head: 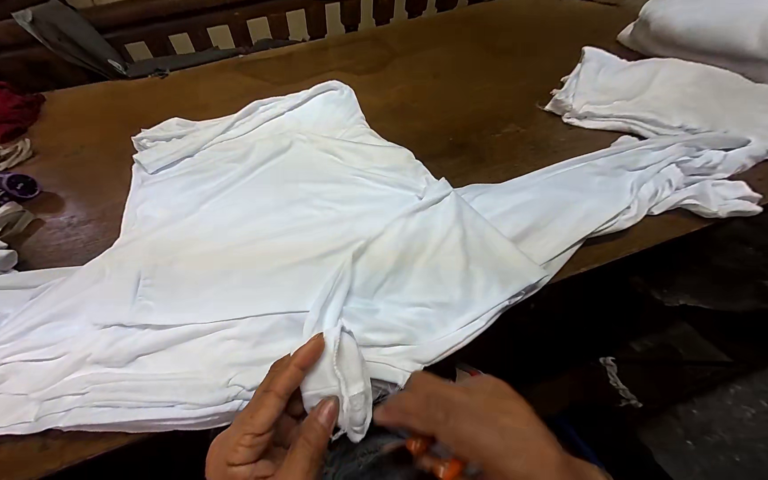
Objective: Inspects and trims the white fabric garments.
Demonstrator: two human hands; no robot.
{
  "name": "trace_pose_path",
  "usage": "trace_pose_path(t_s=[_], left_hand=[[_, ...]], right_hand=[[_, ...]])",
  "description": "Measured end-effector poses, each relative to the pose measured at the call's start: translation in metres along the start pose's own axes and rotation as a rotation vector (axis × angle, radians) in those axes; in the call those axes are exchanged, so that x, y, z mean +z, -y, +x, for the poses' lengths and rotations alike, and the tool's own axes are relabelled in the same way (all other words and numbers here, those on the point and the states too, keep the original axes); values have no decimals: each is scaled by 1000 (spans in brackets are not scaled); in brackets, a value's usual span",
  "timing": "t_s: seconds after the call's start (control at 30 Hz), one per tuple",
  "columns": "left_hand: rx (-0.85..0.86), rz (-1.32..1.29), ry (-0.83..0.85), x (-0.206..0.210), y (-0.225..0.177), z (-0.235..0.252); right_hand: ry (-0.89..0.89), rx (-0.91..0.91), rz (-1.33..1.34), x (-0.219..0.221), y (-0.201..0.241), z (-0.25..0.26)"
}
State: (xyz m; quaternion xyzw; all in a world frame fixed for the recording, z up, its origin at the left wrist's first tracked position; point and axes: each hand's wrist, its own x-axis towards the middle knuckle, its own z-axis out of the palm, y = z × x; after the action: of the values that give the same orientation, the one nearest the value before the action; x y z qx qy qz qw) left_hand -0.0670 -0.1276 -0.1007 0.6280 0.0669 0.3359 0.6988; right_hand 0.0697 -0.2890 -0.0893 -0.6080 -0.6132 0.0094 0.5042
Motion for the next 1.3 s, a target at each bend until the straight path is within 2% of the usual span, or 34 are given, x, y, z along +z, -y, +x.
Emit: trace_pose_path(t_s=[0.13,0.4,0.53,0.6,0.67,0.73,0.8,1.0,1.17,1.23,1.3], left_hand=[[-92,-131,13,3,-4,-2],[-38,-45,50,2,1,-2],[6,-27,59,-2,3,-2],[-32,-143,68,-2,1,-1],[-66,-242,87,-2,0,-1],[-79,-263,98,0,0,-1],[-78,-232,103,1,0,-2],[-8,-24,91,1,5,-6],[-23,-186,124,0,3,-4],[-5,-176,155,-1,4,-2],[6,-86,180,-3,4,-2]], right_hand=[[-91,35,47,-3,-16,4],[-19,-55,-41,6,-15,7],[68,-38,183,-1,-10,5],[36,55,275,-1,-7,2],[-55,223,333,3,-9,1],[-65,359,487,4,-11,2],[-36,397,604,7,-11,4],[-100,128,373,13,-11,5],[-59,-59,-123,8,1,1],[-66,-51,-126,9,5,0],[-110,50,69,8,5,1]])
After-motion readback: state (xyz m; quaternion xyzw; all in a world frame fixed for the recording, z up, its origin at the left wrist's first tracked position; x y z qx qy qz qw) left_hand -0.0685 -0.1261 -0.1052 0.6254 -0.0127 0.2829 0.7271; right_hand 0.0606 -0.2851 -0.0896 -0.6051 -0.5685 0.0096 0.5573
